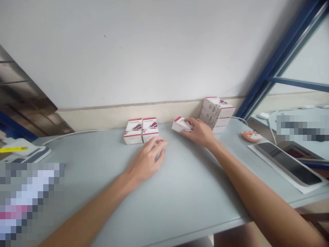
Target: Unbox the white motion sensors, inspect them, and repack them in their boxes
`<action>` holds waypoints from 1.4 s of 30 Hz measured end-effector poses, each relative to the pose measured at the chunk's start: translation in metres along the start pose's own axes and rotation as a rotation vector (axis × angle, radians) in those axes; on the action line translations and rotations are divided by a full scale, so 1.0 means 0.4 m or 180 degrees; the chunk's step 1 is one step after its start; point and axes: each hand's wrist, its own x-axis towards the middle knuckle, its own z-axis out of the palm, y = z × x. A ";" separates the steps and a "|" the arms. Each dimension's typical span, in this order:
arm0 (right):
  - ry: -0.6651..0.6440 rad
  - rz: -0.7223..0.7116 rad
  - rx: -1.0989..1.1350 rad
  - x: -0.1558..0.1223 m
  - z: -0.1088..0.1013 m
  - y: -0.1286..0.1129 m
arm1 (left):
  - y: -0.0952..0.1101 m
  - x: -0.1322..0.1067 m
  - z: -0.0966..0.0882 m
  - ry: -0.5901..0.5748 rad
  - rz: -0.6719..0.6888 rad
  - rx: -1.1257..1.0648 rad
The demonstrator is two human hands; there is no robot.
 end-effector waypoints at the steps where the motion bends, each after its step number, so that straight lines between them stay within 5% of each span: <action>1: -0.0079 -0.0015 0.0518 -0.003 -0.003 -0.017 | -0.001 0.001 0.006 0.0110 -0.0162 -0.0141; 5: -0.0626 -0.0206 0.2473 -0.043 0.000 -0.108 | 0.002 0.013 0.029 0.0914 -0.0866 -0.1101; 9: -0.1318 -0.0596 0.3125 -0.094 0.019 -0.180 | 0.018 0.018 0.034 0.0946 -0.0892 -0.1823; 14: -0.0255 -0.0656 0.2496 -0.116 0.024 -0.199 | 0.003 -0.005 0.050 0.1218 -0.0209 -0.0968; 21: 0.0094 -0.0402 0.2503 -0.097 -0.017 -0.191 | 0.008 -0.007 0.040 0.1119 0.0200 -0.0241; 28: -0.0671 0.0372 0.3429 -0.086 -0.045 -0.198 | 0.044 -0.001 -0.018 0.1000 0.0795 0.0915; 32: -0.1278 0.0419 0.3818 -0.094 -0.030 -0.206 | 0.050 0.001 -0.033 0.0673 0.1228 0.1130; 35: -0.0876 -0.0017 0.3548 -0.099 -0.030 -0.210 | 0.050 0.009 -0.035 0.0715 0.1403 0.0744; 39: 0.0112 -0.1418 0.2776 -0.108 -0.050 -0.210 | 0.033 0.022 -0.018 0.1126 0.1155 -0.0092; 42: -0.0029 -0.2115 0.2345 -0.114 -0.060 -0.206 | 0.018 0.028 0.001 0.1346 0.1119 -0.0444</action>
